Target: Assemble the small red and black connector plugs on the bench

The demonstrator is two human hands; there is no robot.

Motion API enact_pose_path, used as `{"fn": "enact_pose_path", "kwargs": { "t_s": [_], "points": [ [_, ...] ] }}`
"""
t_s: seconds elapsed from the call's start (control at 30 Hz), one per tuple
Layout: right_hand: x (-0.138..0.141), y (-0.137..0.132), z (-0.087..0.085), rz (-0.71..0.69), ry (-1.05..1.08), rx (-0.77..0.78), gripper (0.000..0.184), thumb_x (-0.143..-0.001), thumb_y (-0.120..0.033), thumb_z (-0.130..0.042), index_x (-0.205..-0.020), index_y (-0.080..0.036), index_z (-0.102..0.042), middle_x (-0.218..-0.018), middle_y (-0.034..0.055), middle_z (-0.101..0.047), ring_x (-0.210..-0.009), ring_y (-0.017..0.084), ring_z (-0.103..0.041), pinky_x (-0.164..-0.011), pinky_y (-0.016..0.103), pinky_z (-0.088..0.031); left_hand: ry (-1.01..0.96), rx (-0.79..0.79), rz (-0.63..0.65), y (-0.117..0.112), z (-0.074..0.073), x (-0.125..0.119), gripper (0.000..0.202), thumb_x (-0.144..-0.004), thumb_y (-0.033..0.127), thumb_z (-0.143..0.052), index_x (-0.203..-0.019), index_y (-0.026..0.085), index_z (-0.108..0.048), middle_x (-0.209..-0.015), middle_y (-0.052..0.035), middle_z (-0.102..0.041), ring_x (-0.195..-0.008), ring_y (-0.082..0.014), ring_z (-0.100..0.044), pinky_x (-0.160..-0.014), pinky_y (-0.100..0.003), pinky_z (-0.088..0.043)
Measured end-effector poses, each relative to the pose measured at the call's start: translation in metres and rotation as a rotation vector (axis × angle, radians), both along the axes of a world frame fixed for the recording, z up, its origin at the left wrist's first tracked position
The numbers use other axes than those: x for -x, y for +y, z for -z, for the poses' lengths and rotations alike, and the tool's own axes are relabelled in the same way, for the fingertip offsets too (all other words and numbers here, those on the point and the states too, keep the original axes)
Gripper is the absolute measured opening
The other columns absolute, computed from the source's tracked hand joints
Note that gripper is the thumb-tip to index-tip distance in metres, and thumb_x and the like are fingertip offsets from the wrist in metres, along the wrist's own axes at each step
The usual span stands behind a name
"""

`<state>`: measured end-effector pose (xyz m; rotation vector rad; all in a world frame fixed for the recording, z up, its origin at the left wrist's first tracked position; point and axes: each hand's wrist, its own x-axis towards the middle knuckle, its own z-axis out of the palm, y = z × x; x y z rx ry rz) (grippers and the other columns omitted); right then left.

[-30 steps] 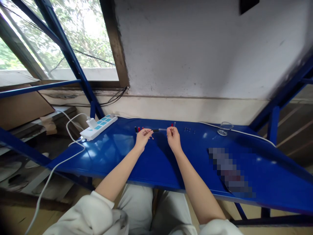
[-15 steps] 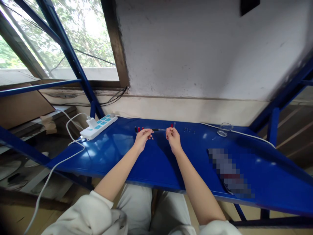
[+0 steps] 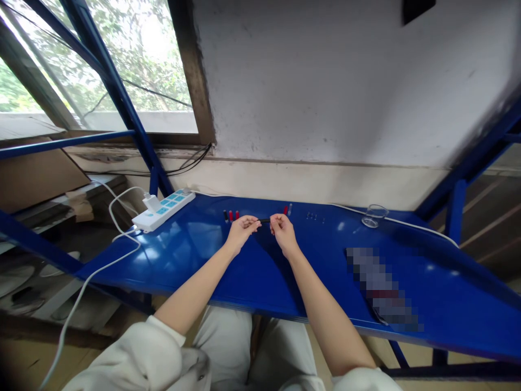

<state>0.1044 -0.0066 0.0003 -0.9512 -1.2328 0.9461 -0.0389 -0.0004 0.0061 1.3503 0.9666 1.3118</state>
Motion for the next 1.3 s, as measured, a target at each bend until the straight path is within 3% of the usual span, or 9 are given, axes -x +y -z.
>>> {"fn": "enact_pose_path", "kwargs": {
  "t_s": [0.1, 0.17, 0.27, 0.37, 0.43, 0.5, 0.63, 0.87, 1.3],
  "points": [
    [0.0, 0.002, 0.001, -0.003, -0.001, 0.002, 0.024, -0.075, -0.041, -0.054, -0.081, -0.019, -0.048, -0.056, -0.0056, -0.049, -0.047, 0.007, -0.044, -0.048, 0.022, -0.034, 0.069, -0.109, -0.032, 0.005, 0.001, 0.0, 0.023, -0.068, 0.031, -0.063, -0.082, 0.013, -0.059, -0.07, -0.0033, -0.061, -0.062, -0.0105, -0.055, -0.061, -0.024, -0.044],
    [0.001, 0.003, 0.002, -0.014, -0.017, 0.005, 0.025, -0.075, -0.042, -0.052, -0.083, -0.019, -0.047, -0.057, -0.005, -0.051, -0.047, 0.007, -0.044, -0.048, 0.022, -0.034, 0.189, -0.216, -0.051, 0.011, -0.006, 0.003, 0.021, -0.071, 0.031, -0.06, -0.083, 0.014, -0.059, -0.071, -0.0027, -0.06, -0.063, -0.0108, -0.054, -0.061, -0.025, -0.044],
    [0.001, 0.006, 0.004, -0.023, -0.071, 0.007, 0.029, -0.076, -0.044, -0.05, -0.09, -0.018, -0.046, -0.061, -0.0035, -0.054, -0.048, 0.008, -0.046, -0.047, 0.022, -0.034, 0.505, -0.384, -0.033, 0.023, -0.035, 0.009, 0.014, -0.073, 0.025, -0.057, -0.084, 0.016, -0.061, -0.075, -0.0029, -0.061, -0.069, -0.0127, -0.055, -0.067, -0.028, -0.044],
    [-0.001, 0.007, 0.007, 0.007, -0.136, 0.001, 0.033, -0.076, -0.044, -0.048, -0.096, -0.018, -0.045, -0.063, -0.0028, -0.055, -0.048, 0.009, -0.047, -0.048, 0.023, -0.036, 0.909, -0.527, -0.054, 0.038, -0.07, 0.017, 0.007, -0.07, 0.019, -0.06, -0.077, 0.018, -0.062, -0.088, -0.0043, -0.061, -0.087, -0.0186, -0.053, -0.08, -0.034, -0.039],
    [-0.002, 0.008, 0.008, 0.043, -0.165, 0.004, 0.033, -0.076, -0.043, -0.047, -0.096, -0.017, -0.045, -0.063, -0.0029, -0.055, -0.048, 0.009, -0.047, -0.048, 0.023, -0.036, 1.135, -0.54, -0.073, 0.047, -0.085, 0.021, 0.007, -0.07, 0.02, -0.061, -0.077, 0.019, -0.063, -0.094, -0.0049, -0.059, -0.097, -0.0232, -0.048, -0.084, -0.04, -0.035],
    [-0.004, 0.007, 0.007, 0.072, -0.175, 0.015, 0.031, -0.075, -0.041, -0.047, -0.095, -0.017, -0.045, -0.062, -0.0029, -0.054, -0.047, 0.009, -0.046, -0.048, 0.024, -0.037, 1.307, -0.505, -0.05, 0.056, -0.091, 0.026, 0.006, -0.07, 0.02, -0.061, -0.075, 0.019, -0.063, -0.096, -0.0059, -0.057, -0.1, -0.0251, -0.045, -0.085, -0.043, -0.032],
    [-0.004, 0.005, 0.003, 0.093, -0.187, 0.029, 0.028, -0.075, -0.038, -0.046, -0.093, -0.017, -0.045, -0.061, -0.003, -0.053, -0.046, 0.009, -0.046, -0.049, 0.024, -0.037, 1.487, -0.44, -0.006, 0.065, -0.083, 0.034, 0.005, -0.069, 0.017, -0.06, -0.074, 0.017, -0.063, -0.097, -0.0076, -0.056, -0.1, -0.0256, -0.043, -0.085, -0.042, -0.03],
    [-0.001, 0.004, 0.002, 0.085, -0.234, 0.04, 0.025, -0.075, -0.035, -0.044, -0.093, -0.017, -0.046, -0.061, -0.003, -0.053, -0.046, 0.009, -0.047, -0.05, 0.025, -0.038, 1.549, -0.386, 0.01, 0.071, -0.066, 0.042, 0.008, -0.07, 0.016, -0.058, -0.076, 0.017, -0.063, -0.098, -0.0086, -0.055, -0.101, -0.0263, -0.043, -0.085, -0.044, -0.03],
    [-0.001, 0.003, 0.002, 0.075, -0.237, 0.047, 0.023, -0.075, -0.036, -0.045, -0.089, -0.017, -0.049, -0.062, -0.0021, -0.053, -0.046, 0.009, -0.046, -0.049, 0.024, -0.038, 1.537, -0.32, 0.013, 0.076, -0.064, 0.047, 0.009, -0.069, 0.021, -0.06, -0.076, 0.017, -0.062, -0.101, -0.0081, -0.056, -0.104, -0.0271, -0.043, -0.087, -0.044, -0.03]
  ]
}}
